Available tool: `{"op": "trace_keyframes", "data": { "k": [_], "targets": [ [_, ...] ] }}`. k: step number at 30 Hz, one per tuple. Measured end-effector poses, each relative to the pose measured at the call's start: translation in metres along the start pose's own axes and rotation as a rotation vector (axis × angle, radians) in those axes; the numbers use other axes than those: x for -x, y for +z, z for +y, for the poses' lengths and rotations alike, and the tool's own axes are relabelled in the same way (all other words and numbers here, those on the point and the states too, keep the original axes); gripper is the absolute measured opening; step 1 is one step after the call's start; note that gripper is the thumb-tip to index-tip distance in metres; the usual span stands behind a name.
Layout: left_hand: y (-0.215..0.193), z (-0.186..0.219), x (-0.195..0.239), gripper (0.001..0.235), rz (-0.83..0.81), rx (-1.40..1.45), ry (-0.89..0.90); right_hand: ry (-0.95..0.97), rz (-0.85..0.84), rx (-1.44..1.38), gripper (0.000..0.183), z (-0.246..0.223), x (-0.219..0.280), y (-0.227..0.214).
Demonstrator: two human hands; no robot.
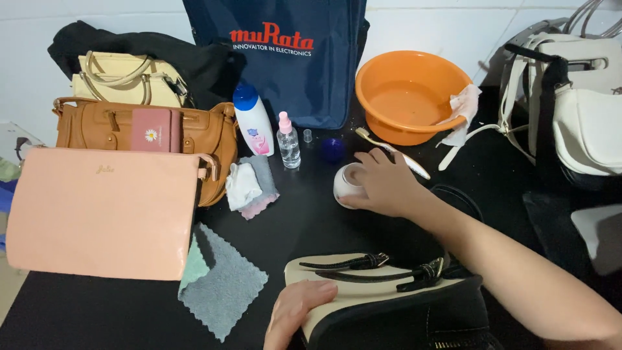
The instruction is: Polishing and cleaning a black and white leather handbag using a cloth and polishing cream
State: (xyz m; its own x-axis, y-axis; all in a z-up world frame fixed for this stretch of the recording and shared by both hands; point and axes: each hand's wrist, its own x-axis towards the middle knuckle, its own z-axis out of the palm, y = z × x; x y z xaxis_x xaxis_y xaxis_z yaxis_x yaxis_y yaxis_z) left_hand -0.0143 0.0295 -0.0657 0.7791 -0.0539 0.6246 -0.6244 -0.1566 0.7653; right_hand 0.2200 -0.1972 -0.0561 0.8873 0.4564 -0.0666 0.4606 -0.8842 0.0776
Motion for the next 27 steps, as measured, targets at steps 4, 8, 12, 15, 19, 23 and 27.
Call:
{"op": "trace_keyframes", "data": {
  "k": [4,8,12,15,19,23,27],
  "targets": [
    [0.005,0.005,-0.002,0.043,0.061,-0.012,-0.053,-0.012,-0.002,-0.013,0.066,0.004,0.004,0.001],
    [0.021,0.022,-0.014,0.039,0.186,-0.040,-0.087,-0.167,0.357,-0.019,0.053,0.018,0.020,-0.017],
    [-0.001,-0.007,-0.018,0.061,-0.074,0.129,-0.512,-0.206,0.695,-0.494,0.010,0.010,0.070,-0.096],
    [-0.002,0.051,-0.043,0.086,0.016,0.197,-0.080,-0.200,0.641,-0.764,0.038,-0.046,0.152,-0.167],
    [0.000,0.054,-0.049,0.066,0.037,0.138,-0.127,-0.408,0.484,-0.407,0.046,-0.076,0.189,-0.171],
    [0.000,0.061,-0.051,0.071,0.021,0.161,-0.099,-0.339,0.539,-0.184,0.044,-0.096,0.192,-0.159],
    [0.000,0.066,-0.053,0.065,0.027,0.130,-0.092,-0.353,0.603,-0.180,0.027,-0.099,0.198,-0.161]
  ]
}}
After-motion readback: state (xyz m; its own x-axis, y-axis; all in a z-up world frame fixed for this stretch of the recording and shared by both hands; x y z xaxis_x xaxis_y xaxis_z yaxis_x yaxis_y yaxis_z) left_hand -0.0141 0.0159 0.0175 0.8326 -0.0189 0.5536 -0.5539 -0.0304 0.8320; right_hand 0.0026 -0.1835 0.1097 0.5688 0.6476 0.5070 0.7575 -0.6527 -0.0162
